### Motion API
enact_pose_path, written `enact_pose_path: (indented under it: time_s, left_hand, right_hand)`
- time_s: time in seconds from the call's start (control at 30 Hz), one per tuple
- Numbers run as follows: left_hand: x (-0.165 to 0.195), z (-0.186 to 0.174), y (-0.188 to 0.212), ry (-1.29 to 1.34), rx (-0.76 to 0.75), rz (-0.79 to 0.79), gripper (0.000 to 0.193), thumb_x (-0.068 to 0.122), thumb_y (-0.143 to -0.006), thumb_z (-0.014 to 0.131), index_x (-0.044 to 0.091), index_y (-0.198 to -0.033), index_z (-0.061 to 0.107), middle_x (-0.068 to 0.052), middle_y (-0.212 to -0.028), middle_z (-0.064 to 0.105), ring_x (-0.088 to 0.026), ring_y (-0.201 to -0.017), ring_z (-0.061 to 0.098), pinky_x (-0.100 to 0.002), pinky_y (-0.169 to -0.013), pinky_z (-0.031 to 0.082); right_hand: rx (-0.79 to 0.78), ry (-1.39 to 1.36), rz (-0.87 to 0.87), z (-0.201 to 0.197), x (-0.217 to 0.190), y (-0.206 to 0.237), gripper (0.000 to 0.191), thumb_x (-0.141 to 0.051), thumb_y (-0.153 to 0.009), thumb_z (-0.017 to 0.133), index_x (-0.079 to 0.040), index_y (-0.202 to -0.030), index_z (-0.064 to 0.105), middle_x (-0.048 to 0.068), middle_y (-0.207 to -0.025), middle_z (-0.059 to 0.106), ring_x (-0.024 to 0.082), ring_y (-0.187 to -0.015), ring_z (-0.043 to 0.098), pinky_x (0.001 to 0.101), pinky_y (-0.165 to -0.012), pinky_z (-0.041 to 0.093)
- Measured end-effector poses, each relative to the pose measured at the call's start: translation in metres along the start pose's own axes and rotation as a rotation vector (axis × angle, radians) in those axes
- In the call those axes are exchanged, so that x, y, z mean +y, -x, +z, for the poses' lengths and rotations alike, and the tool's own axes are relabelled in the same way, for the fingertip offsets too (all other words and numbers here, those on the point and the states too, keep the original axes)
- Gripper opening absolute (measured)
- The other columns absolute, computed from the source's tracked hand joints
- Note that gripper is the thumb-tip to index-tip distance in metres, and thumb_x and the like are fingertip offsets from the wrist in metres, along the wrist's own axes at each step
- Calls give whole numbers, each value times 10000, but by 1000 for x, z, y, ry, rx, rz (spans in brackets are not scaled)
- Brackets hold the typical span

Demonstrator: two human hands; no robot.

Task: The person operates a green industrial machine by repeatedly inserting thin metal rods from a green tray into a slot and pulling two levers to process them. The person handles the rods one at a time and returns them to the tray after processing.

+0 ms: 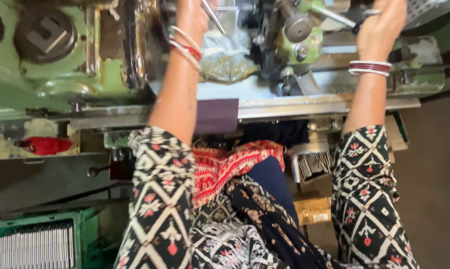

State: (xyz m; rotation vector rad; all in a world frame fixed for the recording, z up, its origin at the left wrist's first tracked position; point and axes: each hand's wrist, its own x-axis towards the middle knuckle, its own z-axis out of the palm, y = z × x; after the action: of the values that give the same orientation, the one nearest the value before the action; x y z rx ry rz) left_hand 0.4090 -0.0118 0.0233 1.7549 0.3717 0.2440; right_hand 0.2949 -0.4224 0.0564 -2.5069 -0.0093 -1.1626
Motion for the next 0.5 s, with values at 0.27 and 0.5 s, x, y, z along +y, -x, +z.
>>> enact_pose_path:
  time_s: [0.27,0.5]
  left_hand:
    - [-50,71,-15,-30,237,-299,396,372,-877,731,-10,-972,783,-169,-981,739,-272,-869,657,-400,-771,513]
    - [-62,79,-29,964,241,-77,455,342,-932,745,-61,-1141,747,-174,-1202,740,-223,-1074,642,-360,-973,472]
  right_hand:
    - [-237,-27,2,35,27,26,180,3,-1000,509,-12,-1135,627,257,-1132,583,479,-1019,576,542,-884,451]
    - [-485,-14,172,35,39,4,185,-128,-1142,523,-4,-1084,648,247,-1088,678,465,-1021,637,545,-908,487]
